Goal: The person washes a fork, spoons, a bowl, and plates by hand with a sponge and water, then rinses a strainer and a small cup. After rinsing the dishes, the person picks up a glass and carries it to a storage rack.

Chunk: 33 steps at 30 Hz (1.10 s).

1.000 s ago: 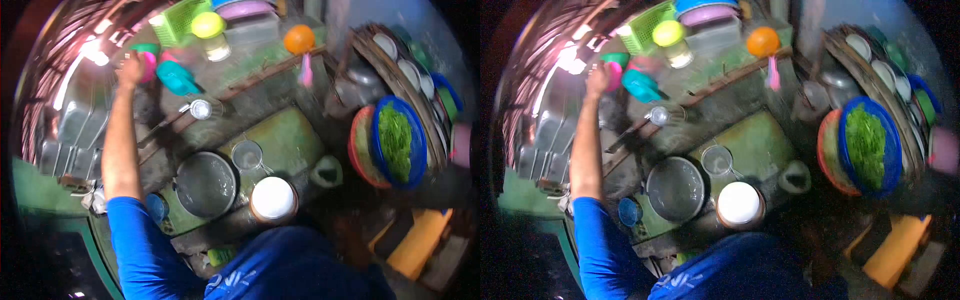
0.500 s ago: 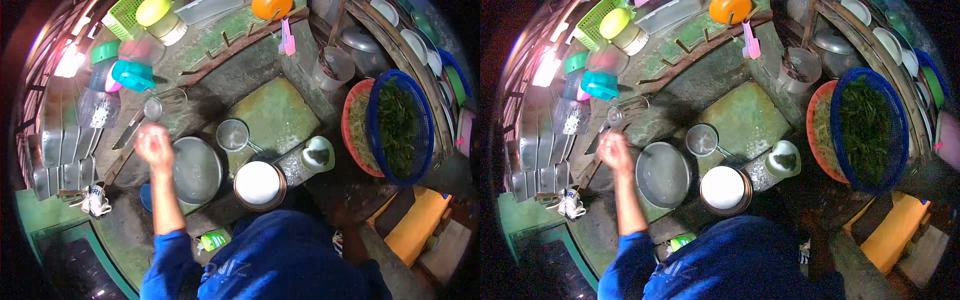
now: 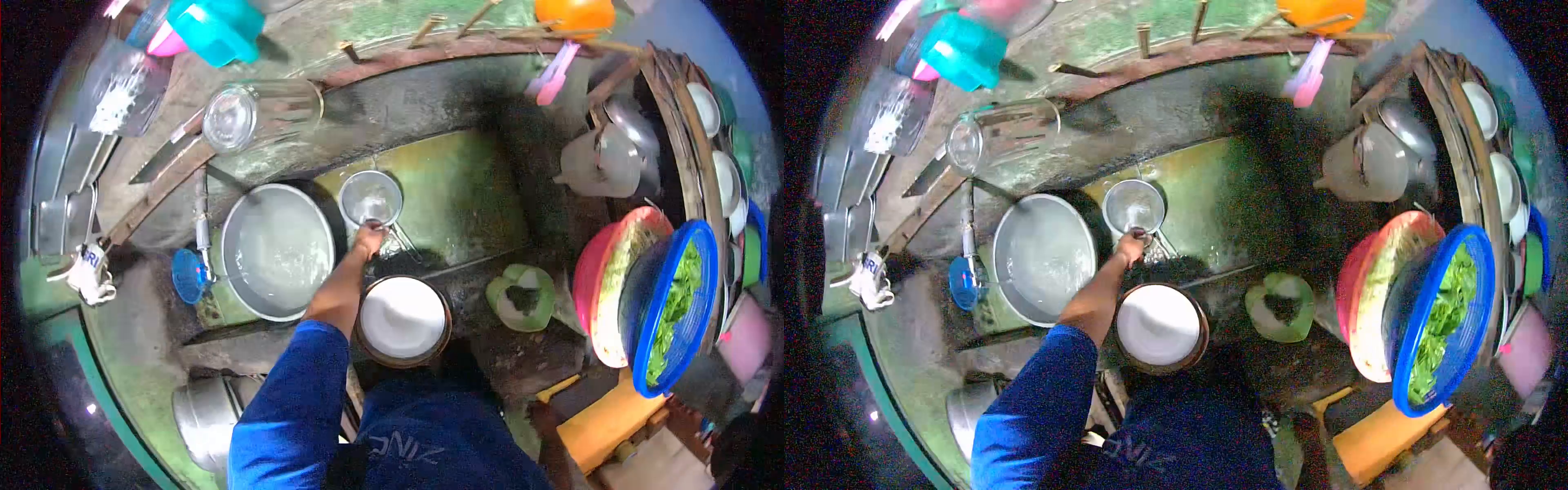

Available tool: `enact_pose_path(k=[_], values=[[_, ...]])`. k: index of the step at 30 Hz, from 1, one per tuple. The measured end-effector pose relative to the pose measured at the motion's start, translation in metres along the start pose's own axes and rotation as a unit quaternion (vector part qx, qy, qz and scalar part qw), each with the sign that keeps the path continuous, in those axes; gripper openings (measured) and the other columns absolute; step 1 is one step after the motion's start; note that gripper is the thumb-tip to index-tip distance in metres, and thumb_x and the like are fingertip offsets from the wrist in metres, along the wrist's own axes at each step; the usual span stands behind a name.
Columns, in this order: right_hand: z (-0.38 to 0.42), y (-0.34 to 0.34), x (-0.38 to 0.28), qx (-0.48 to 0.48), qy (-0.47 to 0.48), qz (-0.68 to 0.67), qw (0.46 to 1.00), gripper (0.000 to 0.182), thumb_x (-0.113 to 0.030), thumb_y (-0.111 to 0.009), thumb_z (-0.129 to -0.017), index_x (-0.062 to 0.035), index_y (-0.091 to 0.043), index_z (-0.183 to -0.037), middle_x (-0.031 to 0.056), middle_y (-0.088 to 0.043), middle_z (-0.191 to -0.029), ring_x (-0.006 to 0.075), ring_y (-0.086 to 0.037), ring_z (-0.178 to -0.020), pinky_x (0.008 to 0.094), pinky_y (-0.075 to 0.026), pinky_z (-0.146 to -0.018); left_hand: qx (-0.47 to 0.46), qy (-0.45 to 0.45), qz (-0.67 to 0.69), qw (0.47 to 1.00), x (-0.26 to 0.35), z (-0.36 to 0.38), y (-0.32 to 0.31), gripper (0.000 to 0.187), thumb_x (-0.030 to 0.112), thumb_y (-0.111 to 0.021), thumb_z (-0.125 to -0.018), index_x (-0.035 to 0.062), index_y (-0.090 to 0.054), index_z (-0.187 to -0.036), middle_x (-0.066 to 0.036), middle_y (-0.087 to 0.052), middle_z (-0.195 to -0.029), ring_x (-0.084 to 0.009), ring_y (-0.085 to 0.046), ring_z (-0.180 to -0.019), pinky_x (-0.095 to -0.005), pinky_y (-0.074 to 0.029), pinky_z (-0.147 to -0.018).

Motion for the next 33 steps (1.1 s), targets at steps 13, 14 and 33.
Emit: enact_pose_path(k=[13,14,33], values=[[-0.015,0.029,-0.098,-0.040,0.041,-0.050,0.997,0.024,-0.026,-0.054,-0.093,-0.0034,-0.062,-0.094,0.0113,-0.063,-0.087,0.0177,-0.062,-0.069,0.0333,-0.048,-0.054,0.173,-0.140,0.207,0.953,-0.004,0.001,0.018,0.056,0.024,-0.081,-0.062,0.0038,-0.053,-0.106,-0.019,-0.056,-0.104,-0.0327,-0.055,-0.097,-0.0419,-0.045,-0.090],[-0.018,0.032,-0.102,-0.040,0.041,-0.049,0.997,0.026,-0.028,-0.055,-0.091,-0.0033,-0.061,-0.097,0.0117,-0.064,-0.085,0.0235,-0.061,-0.064,0.0370,-0.047,-0.054,0.137,-0.088,0.300,0.940,-0.010,-0.001,0.015,0.058,0.022,-0.081,-0.062,0.0033,-0.052,-0.108,-0.019,-0.056,-0.105,-0.0327,-0.055,-0.098,-0.0422,-0.045,-0.089],[0.021,0.001,-0.607,-0.118,0.362,0.238,0.894,0.035,-0.022,-0.058,-0.088,-0.0033,-0.057,-0.118,0.0176,-0.066,-0.093,0.0274,-0.065,-0.087,0.0370,-0.050,-0.078,0.359,0.035,-0.150,0.920,-0.131,0.288,0.253,0.035,-0.001,-0.057,-0.070,-0.0018,-0.044,-0.102,-0.027,-0.061,-0.086,-0.0442,-0.058,-0.087,-0.0515,-0.045,-0.075]])
Point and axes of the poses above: each hand's wrist, its own z-axis away from the middle knuckle, its own y-axis out of the back of the hand, x = y × z, the point moved 2 cm from there along -z, towards the middle knuckle
